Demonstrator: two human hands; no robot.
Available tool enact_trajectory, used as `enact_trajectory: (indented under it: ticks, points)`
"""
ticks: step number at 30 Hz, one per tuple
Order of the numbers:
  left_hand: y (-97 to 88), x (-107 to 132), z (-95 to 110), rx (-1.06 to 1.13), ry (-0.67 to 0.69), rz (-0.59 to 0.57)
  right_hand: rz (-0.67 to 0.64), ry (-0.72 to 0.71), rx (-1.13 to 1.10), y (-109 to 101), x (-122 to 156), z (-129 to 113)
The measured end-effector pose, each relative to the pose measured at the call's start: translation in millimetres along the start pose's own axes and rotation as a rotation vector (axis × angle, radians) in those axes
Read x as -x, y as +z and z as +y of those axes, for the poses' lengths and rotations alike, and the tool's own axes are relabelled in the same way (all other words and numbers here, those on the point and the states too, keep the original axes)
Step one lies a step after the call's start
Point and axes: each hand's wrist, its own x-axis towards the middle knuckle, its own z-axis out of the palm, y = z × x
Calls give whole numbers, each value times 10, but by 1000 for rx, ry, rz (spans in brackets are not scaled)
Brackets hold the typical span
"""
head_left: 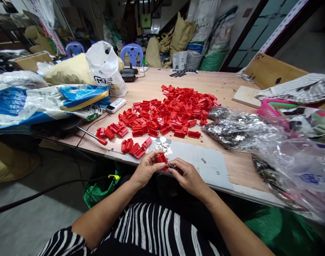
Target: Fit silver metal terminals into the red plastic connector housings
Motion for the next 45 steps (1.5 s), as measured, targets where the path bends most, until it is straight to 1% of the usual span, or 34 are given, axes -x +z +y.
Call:
enact_trajectory:
  ticks: [5, 12, 18, 20, 22, 26, 28, 29, 33, 37, 45]
  points:
    - [18, 21, 38, 105, -92, -9, 21, 36, -22, -4, 29, -3]
    - [10, 46, 33, 164, -124, -37, 5, 35, -74, -32, 44, -34]
    - [22, 68, 22, 133, -119, -58, 54, 159, -70, -41, 63, -21]
    - [5, 62, 1, 58, -81, -47, 73, 144, -38, -60, 77, -2]
    - [-24, 51, -24, -80, 4, -36, 87, 113, 28, -73, 92, 32]
    - [-85, 23, -57, -544, 234, 26, 84, 113, 167, -51, 115, 113]
    - [-107, 3, -65, -724, 291, 41, 73, 124, 200, -22, 119, 140]
    - [-117, -10, -68, -771, 303, 36, 67, 128, 210, -8, 118, 149]
    - [-150, -58, -75, -831, 304, -2, 31, 138, 242, 27, 105, 163]
    - [-173, -80, -68, -870, 303, -14, -8, 118, 252, 28, 82, 168]
    - [-187, -93, -71, -881, 295, -14, -18, 89, 295, 52, 53, 183]
